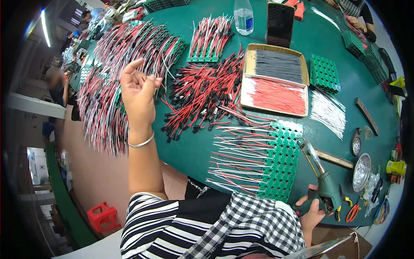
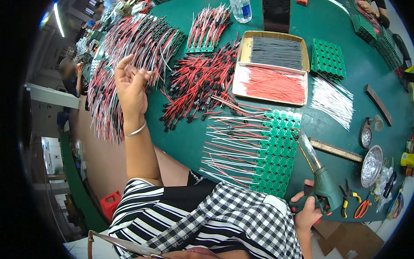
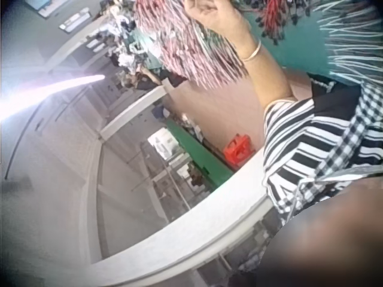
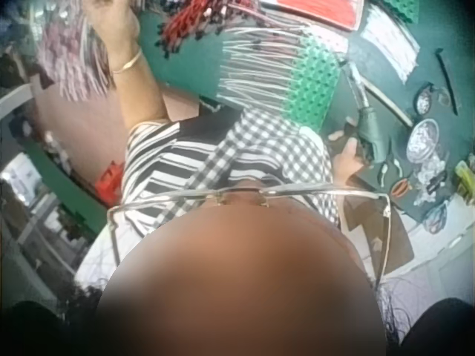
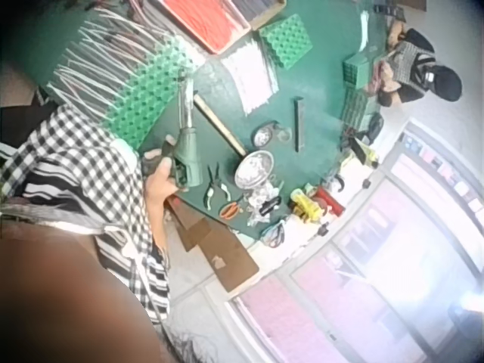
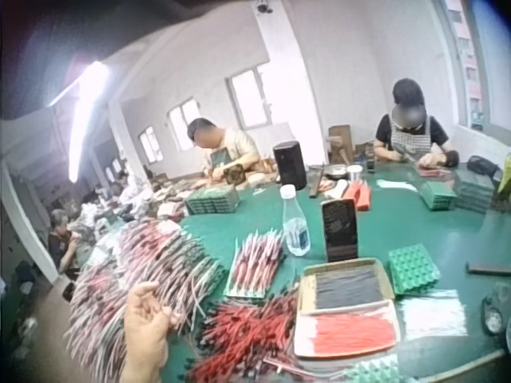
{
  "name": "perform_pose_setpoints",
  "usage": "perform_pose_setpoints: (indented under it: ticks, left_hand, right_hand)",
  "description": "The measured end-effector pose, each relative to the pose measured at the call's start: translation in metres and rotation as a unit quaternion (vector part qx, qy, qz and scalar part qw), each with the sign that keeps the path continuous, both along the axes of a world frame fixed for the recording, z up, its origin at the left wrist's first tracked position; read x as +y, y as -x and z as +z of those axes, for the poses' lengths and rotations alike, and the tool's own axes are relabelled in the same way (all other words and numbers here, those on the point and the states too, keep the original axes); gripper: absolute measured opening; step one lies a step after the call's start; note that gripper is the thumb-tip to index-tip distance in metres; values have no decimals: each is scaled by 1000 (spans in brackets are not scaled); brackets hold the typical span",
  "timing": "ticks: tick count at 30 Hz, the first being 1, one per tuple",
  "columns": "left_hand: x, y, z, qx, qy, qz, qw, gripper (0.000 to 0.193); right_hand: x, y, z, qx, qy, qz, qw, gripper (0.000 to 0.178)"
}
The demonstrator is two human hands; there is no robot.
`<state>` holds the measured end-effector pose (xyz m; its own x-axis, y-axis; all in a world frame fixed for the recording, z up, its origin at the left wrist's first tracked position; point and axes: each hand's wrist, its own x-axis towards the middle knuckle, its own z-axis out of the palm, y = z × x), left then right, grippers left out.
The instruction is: The person solders wires onto a set of electronic circuit boards using a soldering iron and solder wire.
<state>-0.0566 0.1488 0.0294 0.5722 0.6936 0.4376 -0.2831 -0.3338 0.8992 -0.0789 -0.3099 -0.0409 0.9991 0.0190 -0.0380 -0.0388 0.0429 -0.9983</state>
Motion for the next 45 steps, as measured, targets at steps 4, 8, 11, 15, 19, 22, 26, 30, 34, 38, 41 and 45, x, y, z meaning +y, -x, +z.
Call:
perform_pose_setpoints:
  ticks: [4,8,11,15,19,22,26,30,34,38,41,45]
  left_hand:
    - [7,9,1,-18,65,-78,995,34]
    - [12,17,-10,217,-427,180,859,39]
    - [33,44,-37,354,-349,56,866,22]
    - [38,62,-65,463,-426,60,775,19]
    - [43,62,-72,431,-377,-3,820,18]
    - [49,58,-66,453,-390,-72,798,18]
    - [46,52,-62,437,-417,-161,781,16]
    - [51,59,-65,460,-464,-109,749,13]
    - [55,49,-45,435,-524,-36,731,10]
    - [12,17,0,337,-517,15,787,18]
    - [-45,-10,19,262,-552,-43,791,17]
    - [-129,-29,-17,182,-532,-232,794,18]
  right_hand:
    - [-2,-2,0,12,-10,-4,1000,44]
    - [-2,-1,-3,2,-18,-2,1000,43]
    - [-4,-3,-4,13,-25,-2,1000,43]
    - [-1,-5,2,43,-10,-5,999,50]
    - [-1,-6,3,39,-4,-1,999,49]
    - [-2,-6,-1,42,-10,-7,999,49]
    - [-3,0,-2,35,-28,-4,999,46]
    - [-2,-2,1,41,-27,9,999,50]
    - [-3,-3,1,31,-15,13,999,51]
    - [1,-2,5,30,-6,2,1000,52]
    - [3,-3,6,34,-9,1,999,53]
    - [-1,-1,9,29,-11,18,999,55]
